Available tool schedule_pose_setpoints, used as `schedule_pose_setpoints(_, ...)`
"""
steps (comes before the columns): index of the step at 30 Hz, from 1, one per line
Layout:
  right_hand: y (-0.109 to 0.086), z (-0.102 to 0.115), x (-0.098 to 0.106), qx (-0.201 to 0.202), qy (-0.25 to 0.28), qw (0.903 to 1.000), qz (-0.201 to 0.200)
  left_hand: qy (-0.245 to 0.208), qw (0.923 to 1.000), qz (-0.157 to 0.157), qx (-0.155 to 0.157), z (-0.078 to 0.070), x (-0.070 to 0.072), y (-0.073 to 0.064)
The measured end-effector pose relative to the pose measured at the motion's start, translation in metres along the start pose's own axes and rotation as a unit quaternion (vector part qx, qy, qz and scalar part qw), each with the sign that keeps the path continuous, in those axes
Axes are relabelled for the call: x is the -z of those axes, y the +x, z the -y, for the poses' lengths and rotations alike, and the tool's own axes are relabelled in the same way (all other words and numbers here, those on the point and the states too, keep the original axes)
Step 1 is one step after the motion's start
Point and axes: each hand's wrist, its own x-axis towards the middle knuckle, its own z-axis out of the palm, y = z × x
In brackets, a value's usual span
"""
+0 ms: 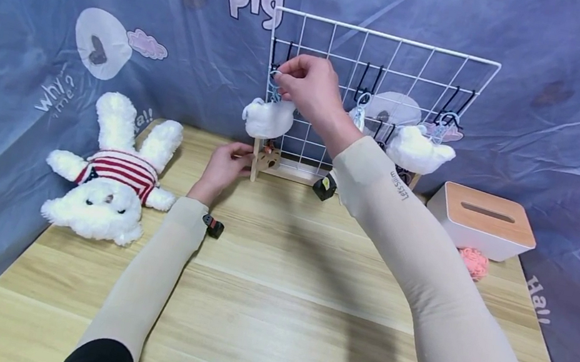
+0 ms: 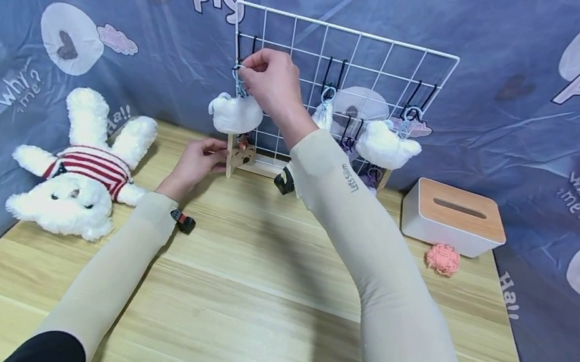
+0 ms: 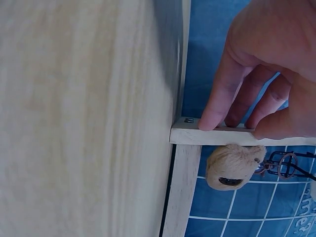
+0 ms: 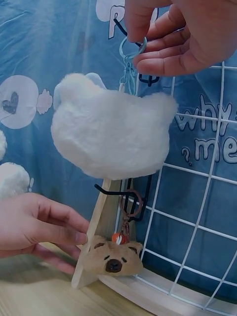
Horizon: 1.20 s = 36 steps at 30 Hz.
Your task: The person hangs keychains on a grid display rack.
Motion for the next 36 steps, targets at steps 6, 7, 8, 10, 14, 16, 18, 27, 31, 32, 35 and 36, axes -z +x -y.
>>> schedule_pose_setpoints(6, 0.0, -0.001, 0.002, -0.003, 0.008, 0.9999, -0.005, 0.002, 1.0, 0.003, -0.002, -0.004, -0.003, -0.001)
schedule_pose_setpoints(7, 0.0, -0.001, 0.002, -0.004, 0.009, 0.9999, -0.006, 0.003, 1.0, 0.003, -0.002, -0.004, -0.003, -0.001)
schedule_pose_setpoints(8, 0.0, -0.001, 0.002, -0.005, 0.009, 0.9999, -0.007, 0.006, 1.0, 0.004, -0.003, -0.005, -0.004, 0.0)
schedule_pose_setpoints(10, 0.0, -0.001, 0.003, -0.007, 0.008, 0.9999, -0.011, 0.009, 0.9999, 0.005, -0.004, -0.005, -0.004, -0.001)
schedule_pose_setpoints(14, 0.001, 0.001, 0.003, -0.011, 0.006, 0.9998, -0.017, 0.018, 0.9998, 0.004, -0.009, -0.005, -0.004, 0.0)
schedule_pose_setpoints(16, 0.0, 0.001, 0.002, -0.012, 0.007, 0.9998, -0.017, 0.02, 0.9997, 0.002, -0.011, -0.004, -0.004, 0.001)
schedule_pose_setpoints(18, 0.0, 0.001, 0.002, -0.013, 0.007, 0.9998, -0.017, 0.022, 0.9997, 0.002, -0.013, -0.004, -0.005, 0.001)
schedule_pose_setpoints(27, -0.012, -0.008, 0.004, 0.013, 0.025, 0.9987, -0.043, 0.019, 0.9998, 0.005, -0.005, -0.005, -0.004, 0.001)
schedule_pose_setpoints(31, -0.02, -0.013, 0.006, 0.015, 0.03, 0.9984, -0.045, 0.019, 0.9997, 0.007, -0.01, -0.004, -0.003, 0.0)
schedule_pose_setpoints(32, -0.021, -0.014, 0.006, 0.014, 0.033, 0.9984, -0.043, 0.02, 0.9997, 0.007, -0.011, -0.004, -0.002, -0.001)
schedule_pose_setpoints(35, -0.028, -0.018, 0.009, 0.012, 0.033, 0.9987, -0.036, 0.026, 0.9996, 0.006, -0.011, -0.002, 0.0, -0.003)
schedule_pose_setpoints(36, -0.03, -0.019, 0.01, 0.013, 0.035, 0.9987, -0.034, 0.027, 0.9996, 0.005, -0.01, -0.001, 0.0, -0.003)
